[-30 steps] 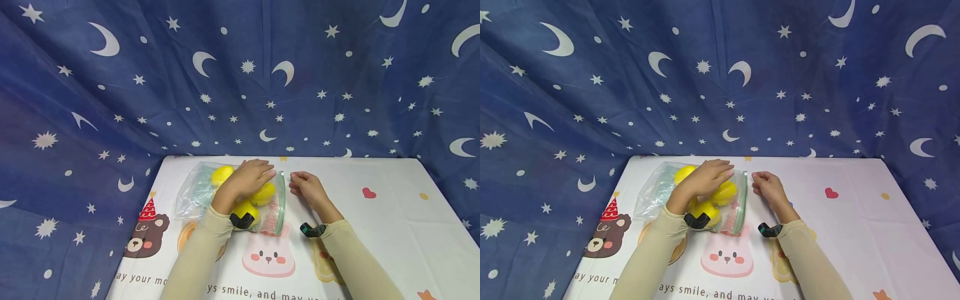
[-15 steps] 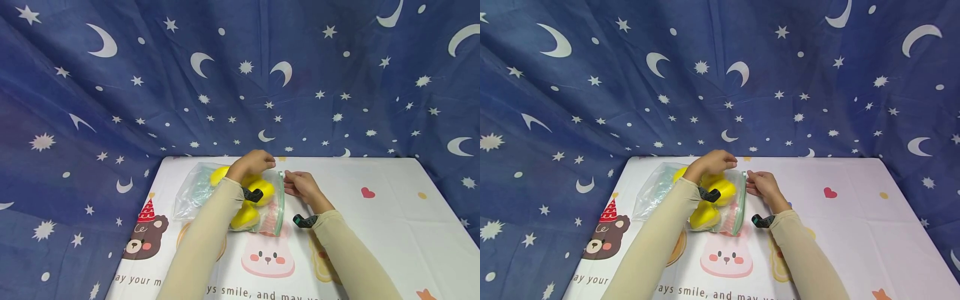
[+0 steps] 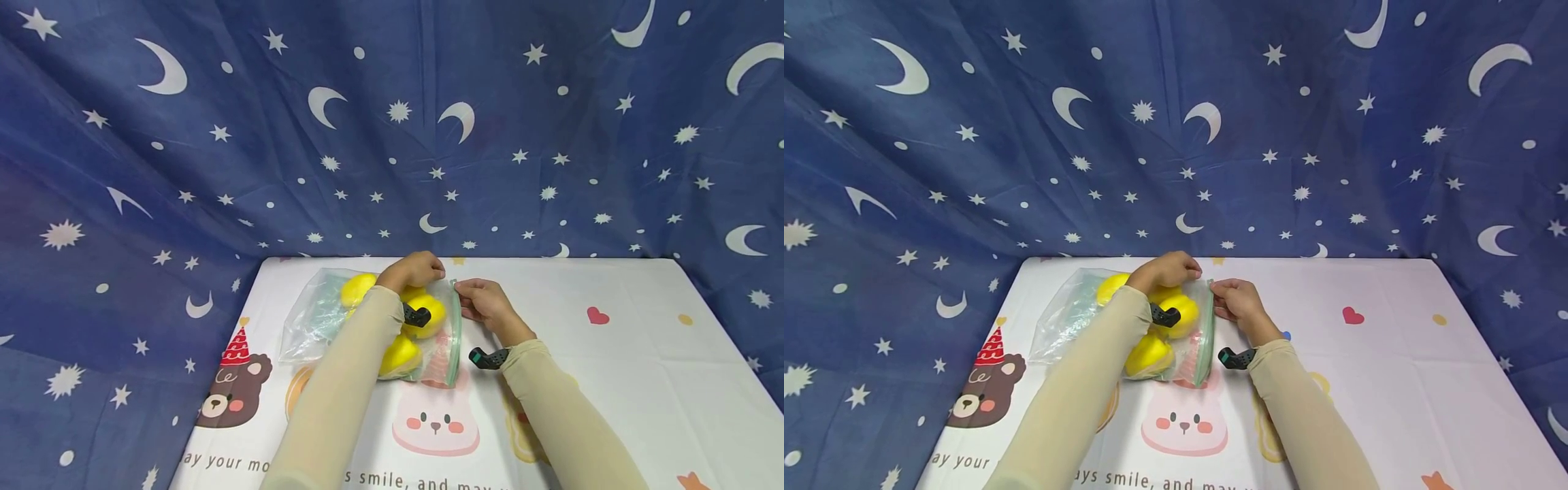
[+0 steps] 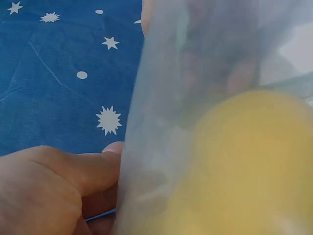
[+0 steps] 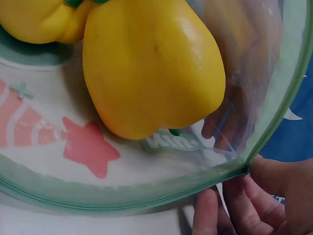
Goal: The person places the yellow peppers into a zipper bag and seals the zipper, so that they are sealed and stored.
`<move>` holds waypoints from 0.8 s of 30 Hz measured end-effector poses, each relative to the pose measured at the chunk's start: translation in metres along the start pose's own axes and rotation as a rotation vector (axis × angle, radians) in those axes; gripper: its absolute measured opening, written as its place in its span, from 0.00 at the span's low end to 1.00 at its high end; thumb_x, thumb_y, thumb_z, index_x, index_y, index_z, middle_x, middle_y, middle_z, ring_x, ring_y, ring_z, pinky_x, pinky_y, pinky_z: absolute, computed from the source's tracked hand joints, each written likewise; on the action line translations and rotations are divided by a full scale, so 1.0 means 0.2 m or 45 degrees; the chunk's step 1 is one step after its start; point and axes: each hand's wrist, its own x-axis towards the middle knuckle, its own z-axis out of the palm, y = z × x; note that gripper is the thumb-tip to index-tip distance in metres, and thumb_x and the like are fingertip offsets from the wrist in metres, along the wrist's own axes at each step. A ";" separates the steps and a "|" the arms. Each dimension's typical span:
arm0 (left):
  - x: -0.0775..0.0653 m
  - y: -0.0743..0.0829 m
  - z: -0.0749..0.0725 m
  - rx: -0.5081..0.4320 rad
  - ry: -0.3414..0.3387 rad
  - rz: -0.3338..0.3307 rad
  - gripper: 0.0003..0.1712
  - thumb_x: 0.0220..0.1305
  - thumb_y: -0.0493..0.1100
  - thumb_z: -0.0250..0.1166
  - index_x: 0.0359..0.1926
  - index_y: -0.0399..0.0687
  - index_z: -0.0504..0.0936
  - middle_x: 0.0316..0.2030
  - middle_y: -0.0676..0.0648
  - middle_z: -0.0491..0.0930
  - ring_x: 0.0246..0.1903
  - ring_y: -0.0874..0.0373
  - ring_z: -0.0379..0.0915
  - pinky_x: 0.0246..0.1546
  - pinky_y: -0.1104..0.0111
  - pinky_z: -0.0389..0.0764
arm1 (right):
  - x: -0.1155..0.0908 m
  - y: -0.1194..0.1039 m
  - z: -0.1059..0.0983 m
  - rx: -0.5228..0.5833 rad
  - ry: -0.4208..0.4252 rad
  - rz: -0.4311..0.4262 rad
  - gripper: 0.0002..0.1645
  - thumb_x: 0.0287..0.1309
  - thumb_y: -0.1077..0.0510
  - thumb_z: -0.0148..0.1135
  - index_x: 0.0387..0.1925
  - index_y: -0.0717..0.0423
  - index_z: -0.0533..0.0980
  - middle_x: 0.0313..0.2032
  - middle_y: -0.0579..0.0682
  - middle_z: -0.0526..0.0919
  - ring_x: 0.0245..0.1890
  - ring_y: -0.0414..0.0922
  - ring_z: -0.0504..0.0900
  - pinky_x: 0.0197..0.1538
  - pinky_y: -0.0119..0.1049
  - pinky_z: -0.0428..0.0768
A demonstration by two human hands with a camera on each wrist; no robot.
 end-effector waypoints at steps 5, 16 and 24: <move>0.01 0.00 0.00 -0.001 0.013 0.027 0.19 0.77 0.46 0.56 0.61 0.46 0.83 0.59 0.46 0.83 0.61 0.51 0.76 0.68 0.60 0.72 | -0.01 0.00 0.00 0.063 0.016 -0.025 0.16 0.70 0.54 0.63 0.54 0.57 0.78 0.29 0.43 0.85 0.28 0.37 0.83 0.37 0.31 0.86; 0.00 0.01 0.01 -0.070 0.029 0.080 0.08 0.75 0.46 0.60 0.38 0.50 0.81 0.32 0.51 0.75 0.35 0.56 0.70 0.38 0.69 0.70 | -0.03 -0.01 0.05 0.102 -0.024 -0.085 0.10 0.71 0.53 0.62 0.47 0.54 0.79 0.29 0.42 0.85 0.29 0.37 0.81 0.35 0.30 0.83; 0.02 -0.01 0.04 -0.111 0.048 0.178 0.08 0.77 0.44 0.58 0.40 0.49 0.81 0.32 0.52 0.74 0.35 0.58 0.69 0.38 0.71 0.68 | -0.04 0.00 0.05 -0.028 0.035 -0.193 0.16 0.73 0.51 0.60 0.50 0.59 0.79 0.36 0.45 0.81 0.33 0.39 0.80 0.35 0.30 0.83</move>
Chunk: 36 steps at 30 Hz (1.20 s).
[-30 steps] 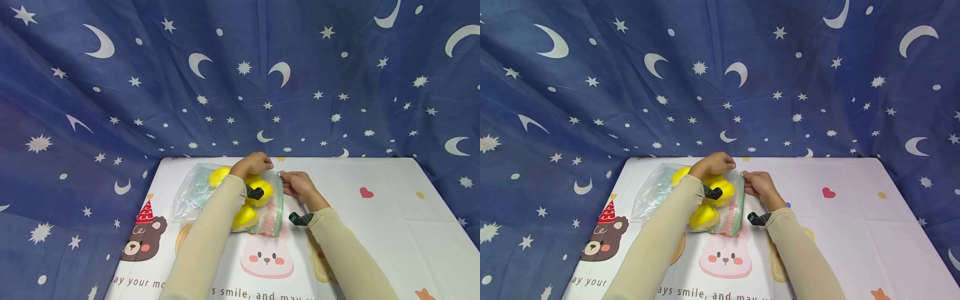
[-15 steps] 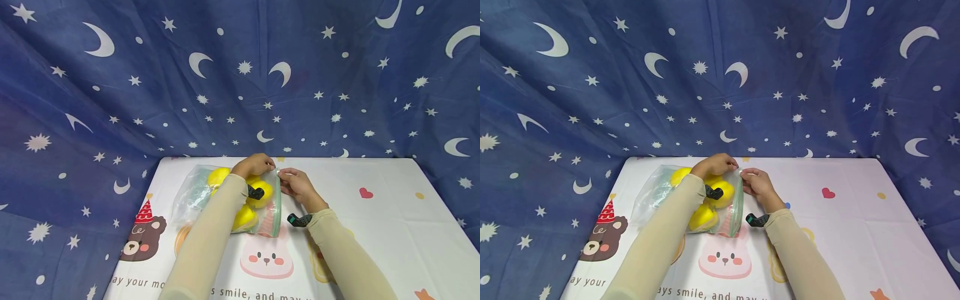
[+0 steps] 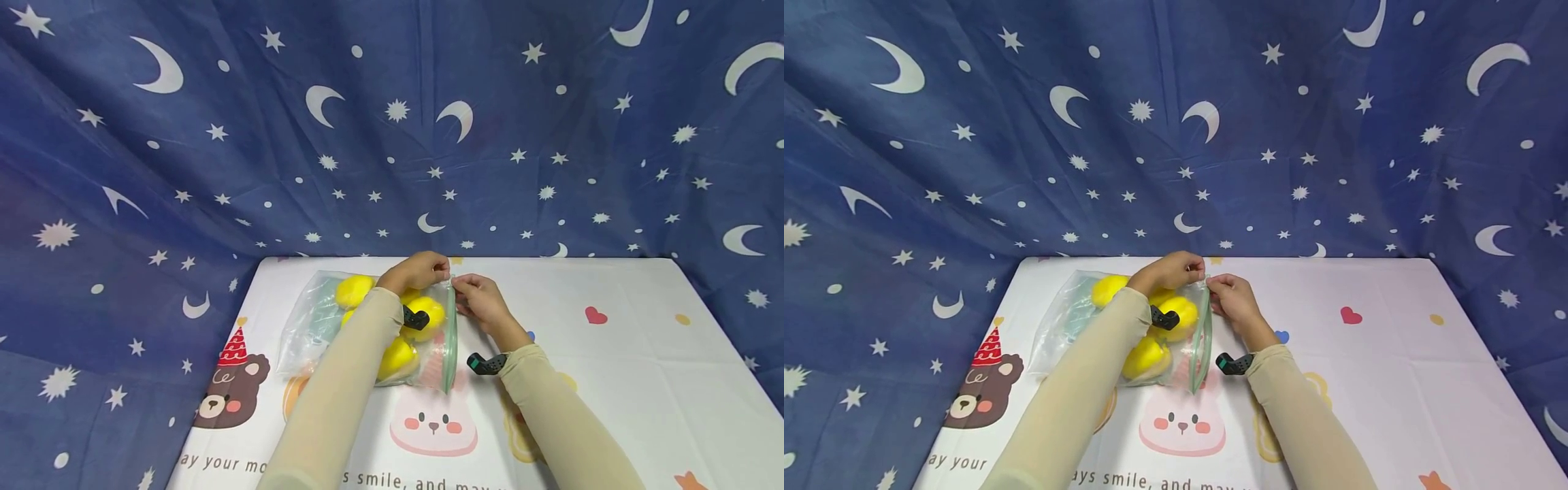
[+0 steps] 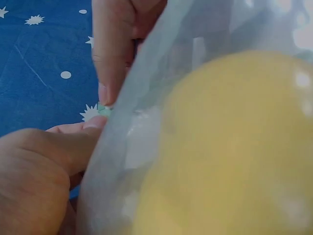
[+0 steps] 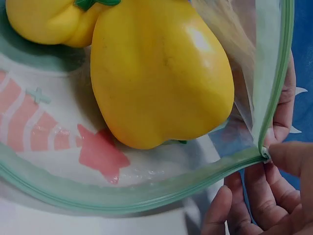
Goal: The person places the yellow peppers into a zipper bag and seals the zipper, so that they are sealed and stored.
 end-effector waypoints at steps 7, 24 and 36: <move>0.01 -0.03 0.03 -0.033 0.035 0.042 0.07 0.76 0.42 0.58 0.40 0.52 0.81 0.36 0.52 0.77 0.38 0.57 0.70 0.41 0.70 0.70 | -0.02 0.00 0.00 -0.066 0.008 -0.050 0.15 0.74 0.54 0.56 0.48 0.62 0.78 0.35 0.48 0.79 0.35 0.42 0.79 0.35 0.30 0.84; 0.01 -0.02 0.05 -0.046 0.148 0.007 0.09 0.80 0.45 0.52 0.42 0.50 0.76 0.33 0.51 0.71 0.38 0.57 0.70 0.42 0.69 0.70 | -0.04 0.02 0.00 -0.146 -0.102 -0.101 0.13 0.72 0.54 0.56 0.44 0.61 0.78 0.33 0.48 0.78 0.35 0.43 0.76 0.37 0.33 0.82; -0.01 -0.01 0.02 -0.137 0.047 0.014 0.13 0.78 0.49 0.56 0.43 0.46 0.82 0.32 0.51 0.74 0.37 0.57 0.69 0.42 0.69 0.69 | -0.05 0.04 0.01 -0.176 -0.055 -0.100 0.15 0.73 0.54 0.54 0.49 0.60 0.79 0.33 0.49 0.78 0.32 0.42 0.76 0.34 0.30 0.81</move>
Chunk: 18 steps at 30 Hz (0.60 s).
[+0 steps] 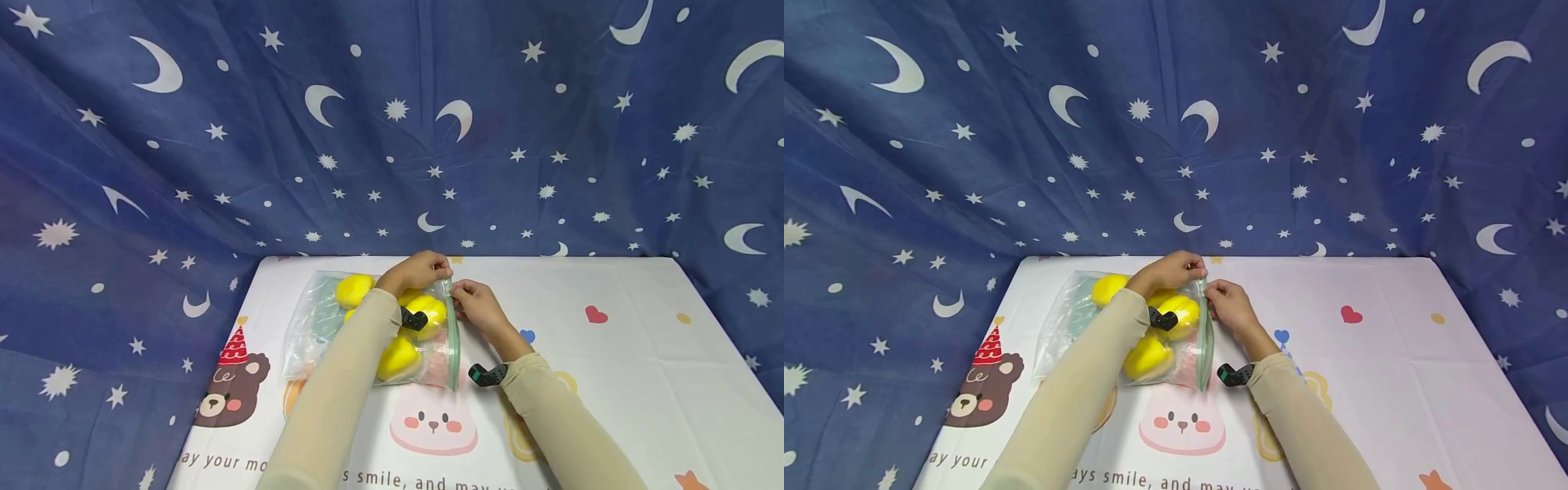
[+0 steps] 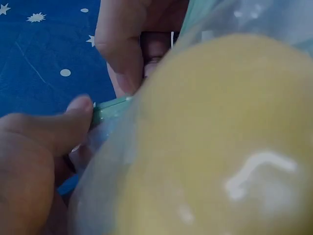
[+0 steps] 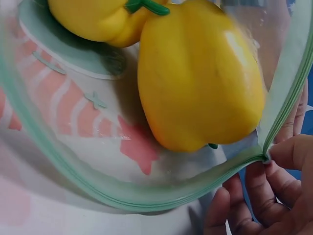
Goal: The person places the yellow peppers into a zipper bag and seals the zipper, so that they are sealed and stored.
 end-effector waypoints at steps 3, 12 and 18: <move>0.00 0.00 -0.01 0.024 0.020 0.014 0.11 0.78 0.48 0.57 0.41 0.48 0.82 0.31 0.52 0.74 0.36 0.58 0.69 0.41 0.71 0.69 | 0.00 0.00 0.01 -0.022 0.012 0.006 0.16 0.73 0.53 0.54 0.49 0.60 0.80 0.33 0.49 0.79 0.33 0.44 0.77 0.36 0.31 0.82; 0.02 0.00 0.00 0.069 0.071 0.031 0.11 0.78 0.48 0.57 0.42 0.49 0.82 0.32 0.52 0.75 0.37 0.58 0.70 0.42 0.70 0.70 | -0.04 -0.01 -0.03 -0.048 -0.052 -0.028 0.13 0.72 0.55 0.57 0.43 0.62 0.80 0.34 0.54 0.79 0.34 0.45 0.76 0.38 0.36 0.81; 0.02 0.00 -0.01 0.080 0.100 0.032 0.11 0.77 0.48 0.58 0.42 0.48 0.82 0.32 0.52 0.76 0.37 0.58 0.70 0.42 0.70 0.70 | -0.07 -0.01 -0.04 -0.089 -0.112 -0.029 0.14 0.73 0.54 0.57 0.43 0.62 0.80 0.36 0.54 0.80 0.37 0.46 0.75 0.40 0.41 0.81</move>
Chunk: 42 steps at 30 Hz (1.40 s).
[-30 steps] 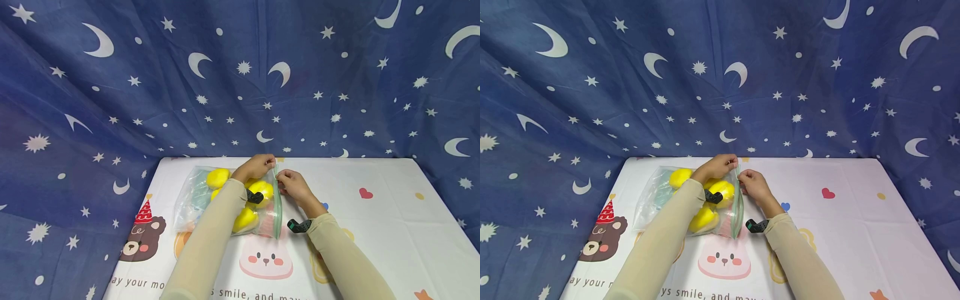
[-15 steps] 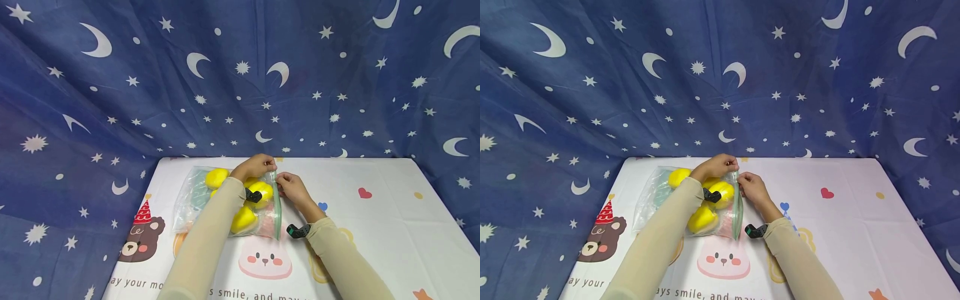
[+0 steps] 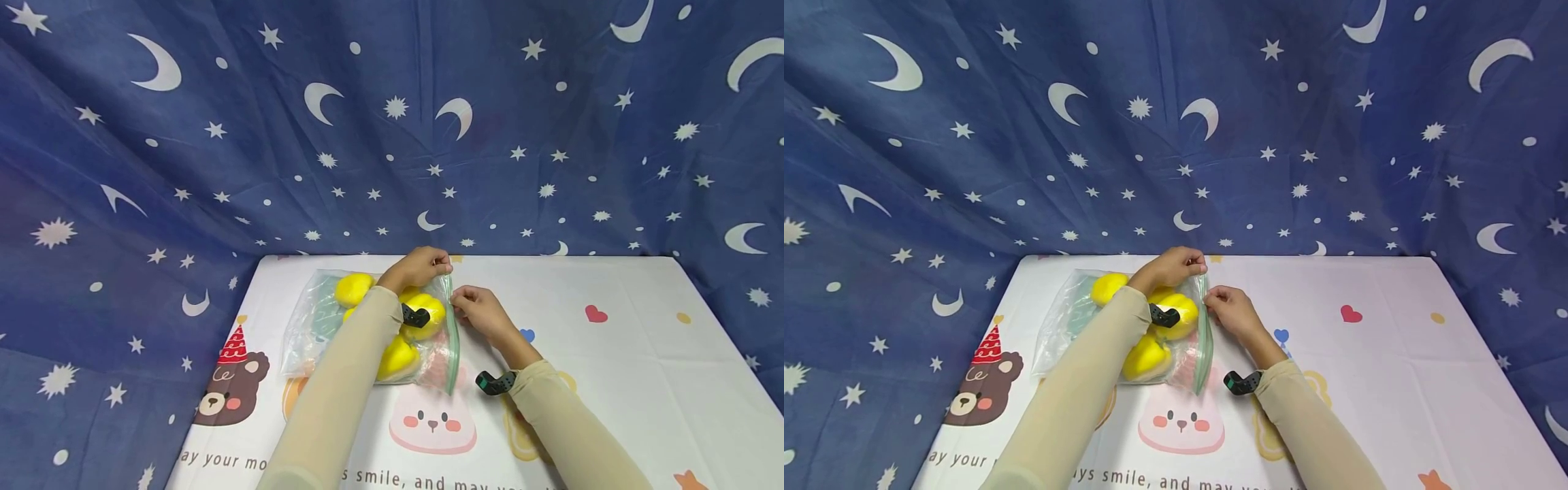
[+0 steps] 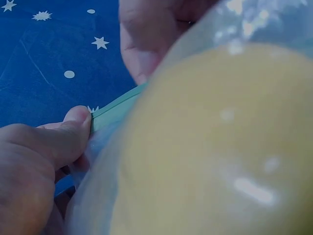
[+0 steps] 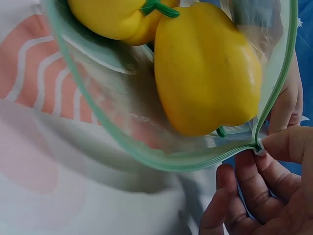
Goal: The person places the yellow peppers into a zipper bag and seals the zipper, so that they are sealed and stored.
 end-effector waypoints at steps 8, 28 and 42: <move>0.00 -0.02 -0.01 0.005 0.006 -0.004 0.11 0.78 0.49 0.56 0.42 0.50 0.81 0.36 0.51 0.77 0.39 0.56 0.71 0.43 0.69 0.71 | -0.04 0.01 0.01 -0.036 -0.018 -0.033 0.12 0.71 0.55 0.58 0.39 0.60 0.81 0.32 0.55 0.81 0.36 0.48 0.77 0.39 0.40 0.80; 0.00 -0.04 -0.06 -0.043 0.062 -0.061 0.12 0.78 0.51 0.55 0.40 0.52 0.79 0.32 0.51 0.72 0.37 0.56 0.69 0.41 0.67 0.70 | -0.13 0.03 0.02 -0.108 -0.124 -0.087 0.10 0.67 0.58 0.59 0.35 0.60 0.81 0.32 0.62 0.82 0.27 0.48 0.74 0.31 0.36 0.76; 0.01 -0.05 -0.07 -0.090 0.098 -0.093 0.11 0.78 0.51 0.55 0.41 0.51 0.78 0.31 0.51 0.71 0.35 0.56 0.68 0.40 0.67 0.70 | -0.17 0.03 0.01 -0.096 -0.136 -0.079 0.09 0.66 0.58 0.60 0.35 0.60 0.81 0.32 0.65 0.82 0.29 0.49 0.76 0.33 0.38 0.79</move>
